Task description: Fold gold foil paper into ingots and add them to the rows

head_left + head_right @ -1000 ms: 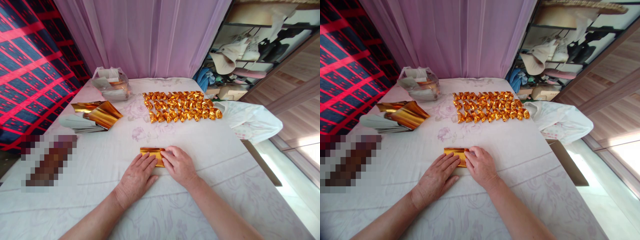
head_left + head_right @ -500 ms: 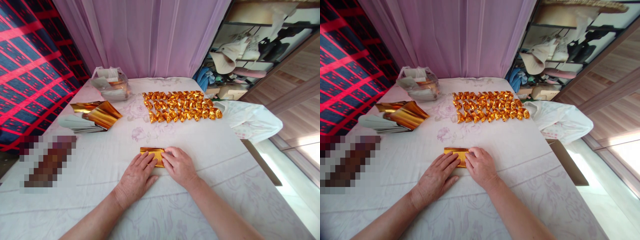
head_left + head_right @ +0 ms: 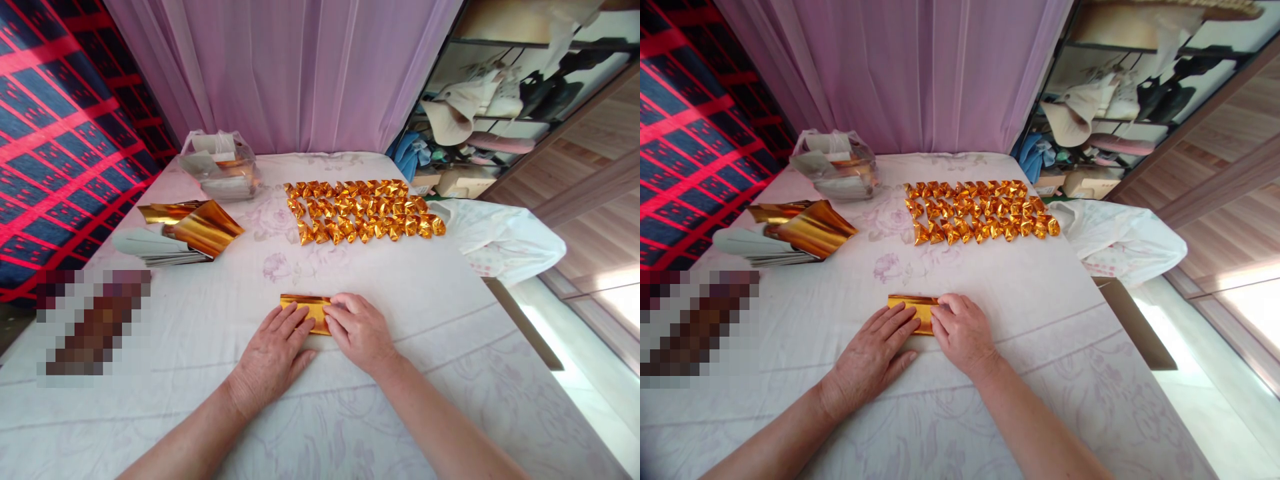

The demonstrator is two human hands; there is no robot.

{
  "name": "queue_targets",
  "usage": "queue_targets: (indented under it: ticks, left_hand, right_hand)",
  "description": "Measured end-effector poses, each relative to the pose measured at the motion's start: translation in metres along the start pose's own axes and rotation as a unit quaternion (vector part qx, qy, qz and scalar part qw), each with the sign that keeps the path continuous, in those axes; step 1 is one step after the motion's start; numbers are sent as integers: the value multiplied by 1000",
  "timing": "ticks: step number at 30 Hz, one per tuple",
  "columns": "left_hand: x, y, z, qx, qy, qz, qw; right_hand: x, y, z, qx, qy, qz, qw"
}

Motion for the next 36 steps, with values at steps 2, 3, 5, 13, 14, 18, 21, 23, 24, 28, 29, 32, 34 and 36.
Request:
queue_targets:
  ticks: [2, 3, 5, 13, 14, 18, 21, 23, 24, 28, 29, 32, 34, 36]
  left_hand:
    - [0, -1, 1, 0, -4, -4, 1000]
    - [0, -1, 2, 1, -5, -6, 1000]
    - [0, -1, 2, 0, -7, -7, 1000]
    - [1, -1, 1, 4, 0, 0, 1000]
    - [1, -1, 1, 5, -1, -1, 1000]
    - [1, -1, 1, 14, -6, 0, 1000]
    - [1, -1, 1, 13, -4, 4, 1000]
    - [1, -1, 1, 11, -2, 3, 1000]
    - [1, -1, 2, 10, -2, 2, 1000]
    - [1, -1, 1, -3, -8, 1, 1000]
    - [0, 0, 1, -6, -9, 2, 1000]
    - [0, 1, 0, -13, -13, 0, 1000]
    - [0, 1, 0, -15, -15, -2, 1000]
    - [0, 0, 0, -12, -13, -2, 1000]
  right_hand:
    - [0, 0, 0, 2, 0, -2, 1000]
    - [0, 0, 0, 3, 0, -4, 1000]
    - [-1, 0, 0, 3, -3, -5, 1000]
    - [-1, -2, 0, 10, -8, -8, 1000]
    - [-1, -3, 0, 10, -10, -9, 1000]
    - [0, -5, -1, 3, -8, -15, 1000]
    - [0, -6, -1, -3, -4, -18, 1000]
    - [0, -6, -2, -2, -3, -18, 1000]
    - [0, -6, -1, 0, -4, -17, 1000]
    - [0, -6, -1, 4, -8, -14, 1000]
    - [0, -6, -1, 4, -9, -14, 1000]
    - [0, -6, -1, 5, -12, -15, 1000]
    - [0, -6, -1, 6, -14, -14, 1000]
    - [-1, -6, -1, 7, -14, -13, 1000]
Point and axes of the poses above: each hand's wrist, its own x-axis towards the middle knuckle, its own z-axis out of the back of the hand, y = z × x, the point moved 6 cm from there along x, towards the middle knuckle, and after that the axes turned 13 degrees about y, right-handed, at the moved point
